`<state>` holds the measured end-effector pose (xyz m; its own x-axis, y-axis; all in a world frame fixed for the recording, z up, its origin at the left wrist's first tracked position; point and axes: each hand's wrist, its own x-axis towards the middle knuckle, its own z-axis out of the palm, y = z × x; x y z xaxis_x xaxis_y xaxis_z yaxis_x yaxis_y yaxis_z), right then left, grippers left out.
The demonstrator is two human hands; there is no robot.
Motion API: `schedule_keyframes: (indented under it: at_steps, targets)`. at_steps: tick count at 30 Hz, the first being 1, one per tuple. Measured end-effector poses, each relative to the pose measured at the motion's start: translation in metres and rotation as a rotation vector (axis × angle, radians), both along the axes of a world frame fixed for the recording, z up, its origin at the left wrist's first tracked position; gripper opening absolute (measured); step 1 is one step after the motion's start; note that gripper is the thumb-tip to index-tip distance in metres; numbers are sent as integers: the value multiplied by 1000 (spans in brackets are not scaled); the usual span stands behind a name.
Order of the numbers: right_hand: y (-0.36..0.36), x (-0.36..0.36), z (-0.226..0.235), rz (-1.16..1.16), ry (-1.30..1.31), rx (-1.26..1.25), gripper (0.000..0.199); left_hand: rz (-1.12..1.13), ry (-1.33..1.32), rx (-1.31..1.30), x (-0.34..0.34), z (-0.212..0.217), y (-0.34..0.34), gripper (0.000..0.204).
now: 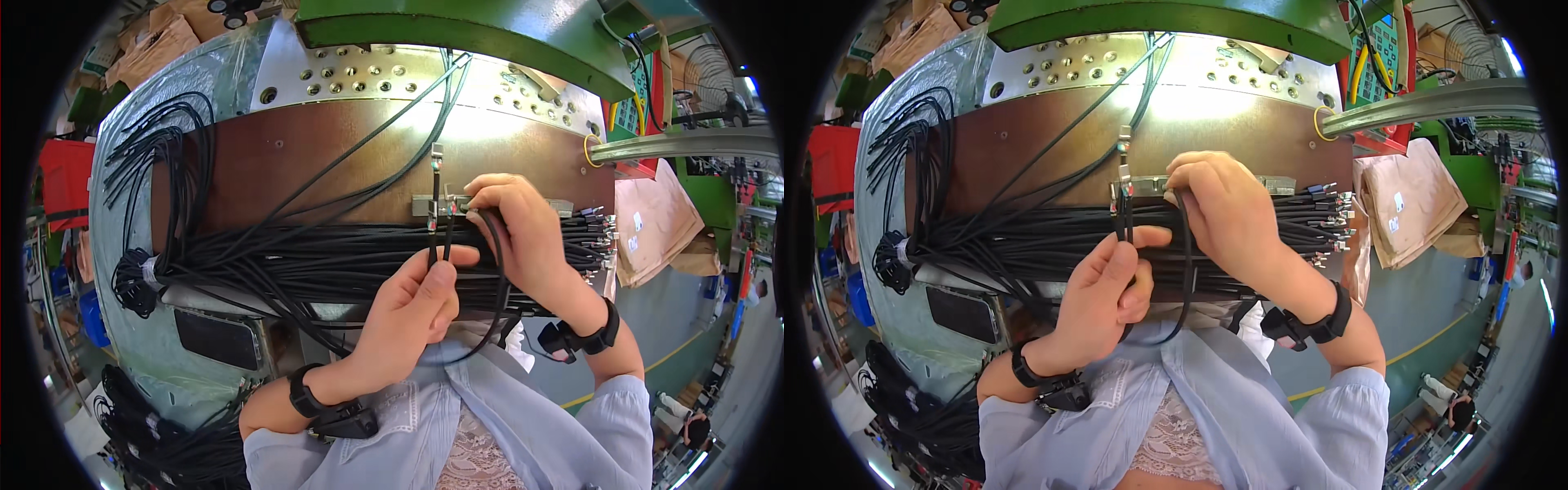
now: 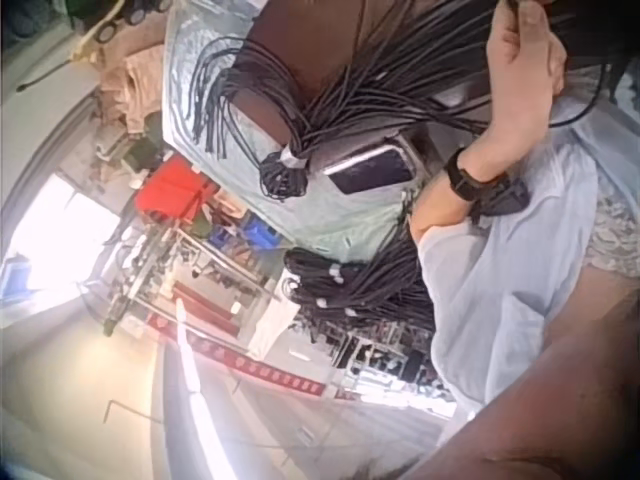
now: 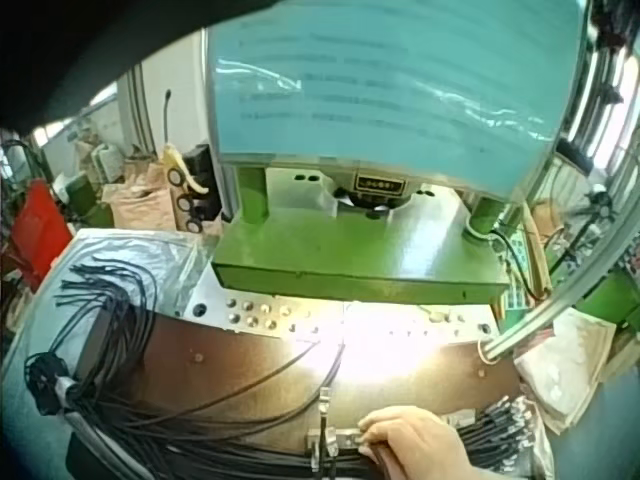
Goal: The person picks up a bundle of cables, separates individual cables, and inserts the connectors into a metal fixture. They then place the cables into a machine to be processed before removing them and repeating the task.
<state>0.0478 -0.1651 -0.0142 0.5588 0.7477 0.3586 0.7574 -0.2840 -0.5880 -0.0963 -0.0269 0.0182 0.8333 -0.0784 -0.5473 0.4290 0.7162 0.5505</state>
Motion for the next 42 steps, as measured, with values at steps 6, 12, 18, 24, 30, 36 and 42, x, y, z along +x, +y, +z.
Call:
schedule_keyframes:
  at_steps: [6,12,18,24,30,36,42]
  targets:
    - [2,-4,1,-7,-113,-62,21,-40,-5,-41,2,-5,1,33]
    - [-11,1,27,132,-385,-92,28,-129,11,-94,13,10,-7,35]
    - [-14,2,6,-50,-83,28,18,45,23,96,11,23,2,35]
    - [-18,1,1,-27,-274,-61,19,-144,-34,4,15,8,7,34]
    - [-13,10,30,82,-387,-134,25,-176,-37,-59,24,9,1,34]
    - [-33,11,34,28,-327,-38,21,-360,-139,106,24,22,9,34]
    - [-46,14,4,-116,34,18,16,-112,-471,380,14,61,32,39]
